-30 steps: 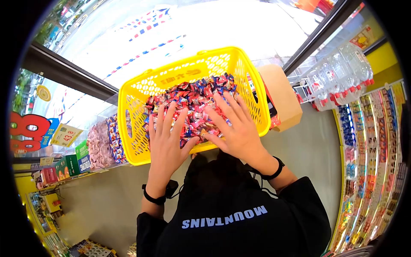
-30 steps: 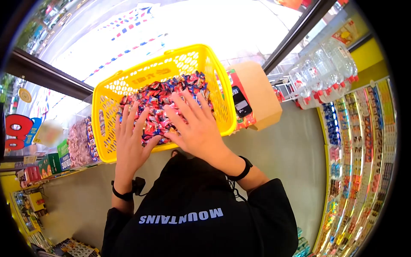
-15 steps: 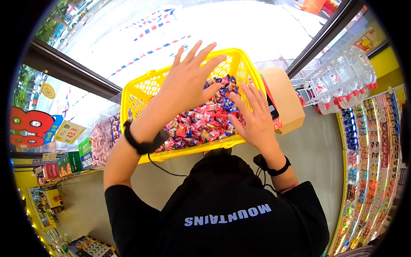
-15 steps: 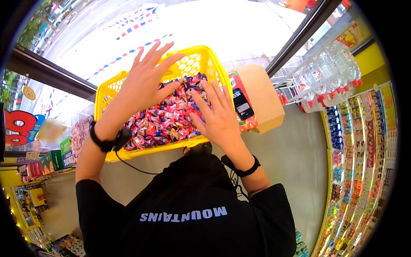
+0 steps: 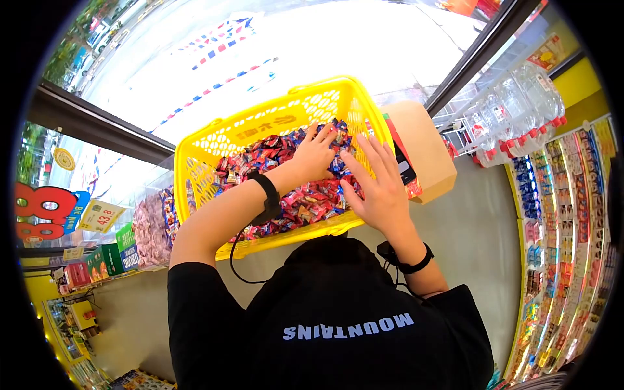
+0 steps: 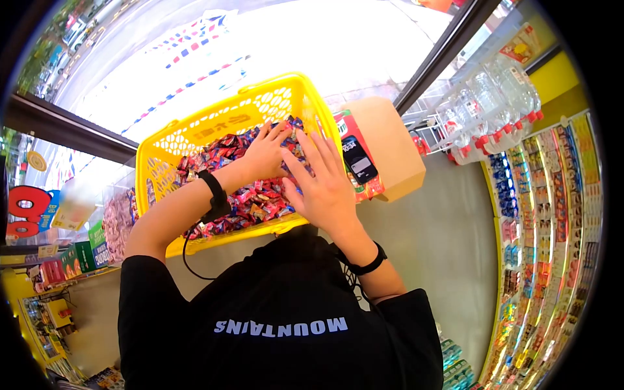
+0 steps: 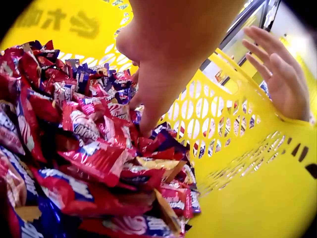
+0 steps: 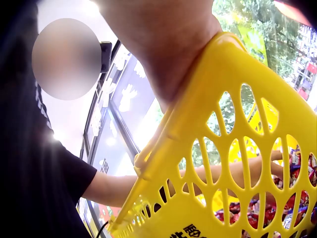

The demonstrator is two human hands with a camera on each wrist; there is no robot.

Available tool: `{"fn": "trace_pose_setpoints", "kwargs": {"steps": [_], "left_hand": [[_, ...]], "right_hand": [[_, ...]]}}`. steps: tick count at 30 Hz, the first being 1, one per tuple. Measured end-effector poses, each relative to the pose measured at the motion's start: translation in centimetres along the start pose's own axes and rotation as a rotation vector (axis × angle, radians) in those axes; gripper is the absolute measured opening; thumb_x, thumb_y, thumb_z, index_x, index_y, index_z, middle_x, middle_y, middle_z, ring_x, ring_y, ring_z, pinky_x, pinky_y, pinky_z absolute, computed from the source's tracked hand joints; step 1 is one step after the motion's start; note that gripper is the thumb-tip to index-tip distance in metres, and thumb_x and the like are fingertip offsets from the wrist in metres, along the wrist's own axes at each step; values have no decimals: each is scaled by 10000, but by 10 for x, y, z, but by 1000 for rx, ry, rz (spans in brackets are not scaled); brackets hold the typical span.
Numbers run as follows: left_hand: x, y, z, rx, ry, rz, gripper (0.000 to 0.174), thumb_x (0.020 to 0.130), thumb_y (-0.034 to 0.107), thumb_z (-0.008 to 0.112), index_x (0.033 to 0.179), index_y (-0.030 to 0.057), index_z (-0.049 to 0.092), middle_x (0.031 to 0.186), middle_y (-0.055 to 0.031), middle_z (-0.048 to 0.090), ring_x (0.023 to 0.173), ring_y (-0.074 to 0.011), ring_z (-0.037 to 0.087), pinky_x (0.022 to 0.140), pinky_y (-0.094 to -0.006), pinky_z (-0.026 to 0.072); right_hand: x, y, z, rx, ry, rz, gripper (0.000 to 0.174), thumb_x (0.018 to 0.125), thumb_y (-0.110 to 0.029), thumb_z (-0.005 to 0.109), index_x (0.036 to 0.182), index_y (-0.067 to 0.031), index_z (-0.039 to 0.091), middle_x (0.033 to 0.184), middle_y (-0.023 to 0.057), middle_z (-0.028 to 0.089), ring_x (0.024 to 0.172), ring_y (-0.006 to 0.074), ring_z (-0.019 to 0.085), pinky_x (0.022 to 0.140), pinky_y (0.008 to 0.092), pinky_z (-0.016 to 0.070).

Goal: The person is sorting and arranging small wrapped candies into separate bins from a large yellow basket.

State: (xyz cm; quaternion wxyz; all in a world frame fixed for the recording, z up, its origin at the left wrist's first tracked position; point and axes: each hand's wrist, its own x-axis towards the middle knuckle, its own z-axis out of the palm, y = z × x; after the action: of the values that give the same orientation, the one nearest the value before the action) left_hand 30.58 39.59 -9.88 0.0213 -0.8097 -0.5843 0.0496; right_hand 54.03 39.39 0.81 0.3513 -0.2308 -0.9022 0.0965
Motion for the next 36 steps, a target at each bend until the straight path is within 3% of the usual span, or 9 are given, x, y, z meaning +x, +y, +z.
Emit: {"fn": "trace_pose_setpoints", "kwargs": {"steps": [8,11,15,18,23,36], "left_hand": [[5,7,12,-5,181,4,448,896,460,752,1150,103,842,1529,-163,606,1555,-395,424,1313,-696,190],[3,4,-7,39,110,10,322,897,393,768,1059,131,863,1520,-135,621,1548,-379,435,1315,-688,202],[-6,-4,-60,-210,-15,-66,199,883,347,817,981,184,878,1507,-67,646,1541,-336,458,1322,-661,221],[-21,-8,-99,-271,-11,-63,226,876,371,833,974,172,881,1497,-59,656,1531,-329,469,1321,-658,230],[-58,5,-150,-362,170,-96,182,833,310,889,947,168,883,1474,-39,665,1507,-337,485,1324,-633,260],[-116,47,-162,-413,347,-223,171,834,232,901,965,131,862,1461,-80,675,1484,-372,515,1295,-608,326]], "right_hand": [[0,2,2,5,-30,15,513,880,-157,812,1378,-92,712,1592,206,554,1463,452,521,1237,577,414],[0,1,1,11,-42,20,516,875,-136,815,1379,-95,715,1591,205,555,1467,444,513,1238,572,414],[-2,2,0,26,-40,18,497,874,-137,816,1360,-85,722,1571,204,569,1450,444,525,1228,569,423],[-2,2,1,33,-21,19,474,874,-145,823,1333,-71,732,1553,203,583,1437,442,535,1219,568,428],[-3,3,2,22,-2,17,434,885,-212,842,1272,-47,734,1517,190,597,1413,424,549,1196,589,427],[-1,1,-1,243,-84,-86,234,851,-138,875,1055,-75,780,1446,126,671,1382,382,604,1196,588,434]]}}
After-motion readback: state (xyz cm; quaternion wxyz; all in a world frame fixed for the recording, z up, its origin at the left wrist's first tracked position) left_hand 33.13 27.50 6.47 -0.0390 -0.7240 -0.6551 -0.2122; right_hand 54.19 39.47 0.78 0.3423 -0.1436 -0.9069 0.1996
